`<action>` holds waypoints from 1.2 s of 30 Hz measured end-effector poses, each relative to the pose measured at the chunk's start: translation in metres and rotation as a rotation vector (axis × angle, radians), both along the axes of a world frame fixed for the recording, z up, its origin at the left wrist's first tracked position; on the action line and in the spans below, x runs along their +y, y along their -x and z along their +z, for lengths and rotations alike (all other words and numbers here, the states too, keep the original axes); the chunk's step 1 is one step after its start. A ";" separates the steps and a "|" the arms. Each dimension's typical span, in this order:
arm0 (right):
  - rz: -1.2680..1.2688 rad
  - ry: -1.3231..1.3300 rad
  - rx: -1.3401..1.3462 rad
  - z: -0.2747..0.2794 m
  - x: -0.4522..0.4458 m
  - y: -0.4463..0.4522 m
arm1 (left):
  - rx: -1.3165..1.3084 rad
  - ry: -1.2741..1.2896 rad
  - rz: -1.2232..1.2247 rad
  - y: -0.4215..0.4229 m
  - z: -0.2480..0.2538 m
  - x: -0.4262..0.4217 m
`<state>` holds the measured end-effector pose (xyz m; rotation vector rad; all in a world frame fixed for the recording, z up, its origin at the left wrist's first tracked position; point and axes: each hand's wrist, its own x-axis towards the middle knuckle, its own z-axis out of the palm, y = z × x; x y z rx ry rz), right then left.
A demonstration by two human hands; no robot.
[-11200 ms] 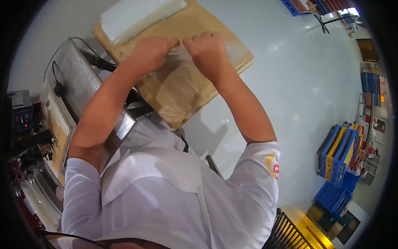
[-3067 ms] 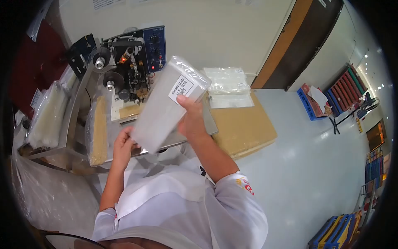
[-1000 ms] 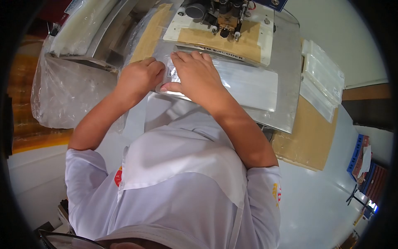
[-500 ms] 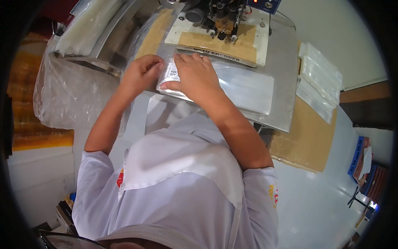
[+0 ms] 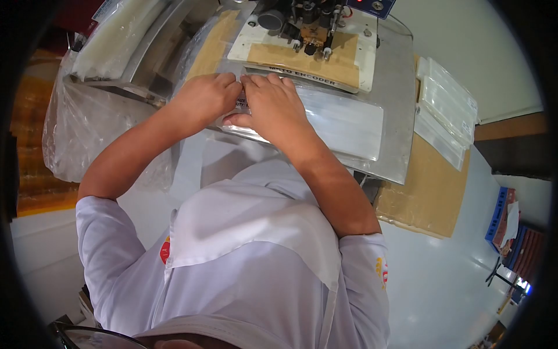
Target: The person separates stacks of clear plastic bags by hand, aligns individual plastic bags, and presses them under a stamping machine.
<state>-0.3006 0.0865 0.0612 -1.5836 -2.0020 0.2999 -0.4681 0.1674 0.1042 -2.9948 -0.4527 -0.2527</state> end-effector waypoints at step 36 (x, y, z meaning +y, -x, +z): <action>-0.033 0.004 -0.037 0.000 -0.004 -0.001 | -0.232 0.158 0.456 0.024 -0.041 0.018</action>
